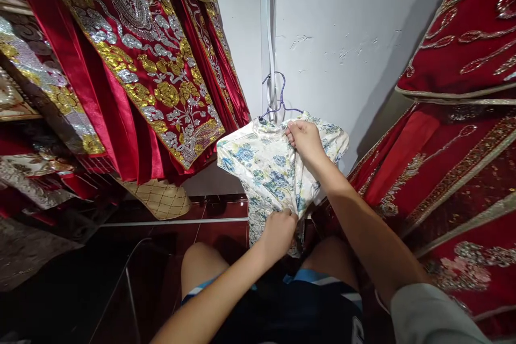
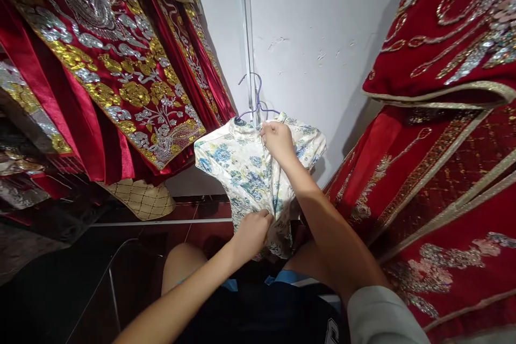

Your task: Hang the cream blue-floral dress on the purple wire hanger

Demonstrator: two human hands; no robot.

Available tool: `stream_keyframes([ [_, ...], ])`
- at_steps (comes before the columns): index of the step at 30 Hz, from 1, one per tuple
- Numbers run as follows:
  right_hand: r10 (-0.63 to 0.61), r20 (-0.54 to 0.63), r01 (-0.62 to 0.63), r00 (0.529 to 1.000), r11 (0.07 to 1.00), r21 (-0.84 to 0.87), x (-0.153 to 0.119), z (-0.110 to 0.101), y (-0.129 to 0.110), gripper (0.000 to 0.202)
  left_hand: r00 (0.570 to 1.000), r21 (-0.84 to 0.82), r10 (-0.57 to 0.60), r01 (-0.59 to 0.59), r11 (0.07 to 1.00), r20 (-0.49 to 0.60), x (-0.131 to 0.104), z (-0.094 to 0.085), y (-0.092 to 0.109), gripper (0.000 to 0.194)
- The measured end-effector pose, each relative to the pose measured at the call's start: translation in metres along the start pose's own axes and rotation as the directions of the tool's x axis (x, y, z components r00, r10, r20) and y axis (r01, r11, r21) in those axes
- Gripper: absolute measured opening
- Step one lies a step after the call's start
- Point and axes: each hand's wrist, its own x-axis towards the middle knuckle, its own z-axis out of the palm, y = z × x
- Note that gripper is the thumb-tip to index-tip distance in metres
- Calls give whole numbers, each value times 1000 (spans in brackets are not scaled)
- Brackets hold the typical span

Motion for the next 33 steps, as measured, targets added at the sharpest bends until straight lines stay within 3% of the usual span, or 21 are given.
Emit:
stream_keyframes([
  [2,56,-22,-53,998,994,97,-8,1,-7,27,1000,-12,24,-24,1000,13,5,-12,-8,19],
  [3,68,-32,-63,997,989,131,-13,1,-11,25,999,-57,34,-36,998,-35,8,-20,-13,14],
  [5,69,-32,-62,997,982,180,-25,0,-18,21,965,-207,24,-80,975,-260,16,-42,-24,15],
  [7,72,1,-70,997,971,228,-36,-1,-25,19,835,-340,-46,-173,924,-549,27,-73,-37,25],
  [9,55,59,-69,997,962,263,-44,-2,-29,19,693,-352,-77,-264,898,-717,38,-108,-48,37],
  [11,17,99,-43,995,965,260,-48,-3,-31,20,638,-291,-21,-321,901,-769,49,-137,-54,33],
  [13,-30,97,8,995,976,216,-46,-2,-28,21,632,-219,43,-331,918,-774,57,-157,-54,21],
  [15,-66,71,56,995,989,141,-44,-1,-18,21,624,-177,76,-333,926,-778,60,-166,-49,17],
  [17,-63,61,60,996,997,58,-45,2,-1,20,571,-201,43,-356,913,-820,58,-169,-47,16],
  [19,3,69,-3,998,1000,7,-51,3,21,20,456,-283,-80,-397,873,-886,53,-170,-55,15],
  [21,92,79,-93,993,996,9,-65,3,40,22,300,-386,-271,-452,804,-915,45,-169,-80,15],
  [23,167,66,-171,984,983,70,-82,4,54,23,165,-501,-497,-534,681,-852,35,-164,-115,20],
  [24,195,61,-201,979,973,117,-91,5,58,23,128,-566,-625,-590,576,-770,31,-159,-134,24],
  [25,218,59,-225,974,960,168,-100,6,61,23,146,-632,-752,-657,412,-642,27,-152,-150,29],
  [26,239,60,-247,969,944,218,-107,9,63,22,202,-678,-849,-699,225,-489,23,-144,-164,32],
  [28,283,62,-288,957,907,308,-119,13,65,21,334,-686,-923,-718,-119,-190,18,-120,-177,33],
  [29,314,52,-312,948,882,353,-124,15,67,20,392,-666,-917,-703,-247,-73,18,-107,-177,32],
  [31,404,7,-361,915,809,463,-131,12,74,19,462,-631,-884,-664,-401,76,19,-78,-166,31],
  [33,492,-44,-374,870,714,592,-139,1,86,20,494,-663,-861,-605,-442,123,23,-49,-148,29],
])
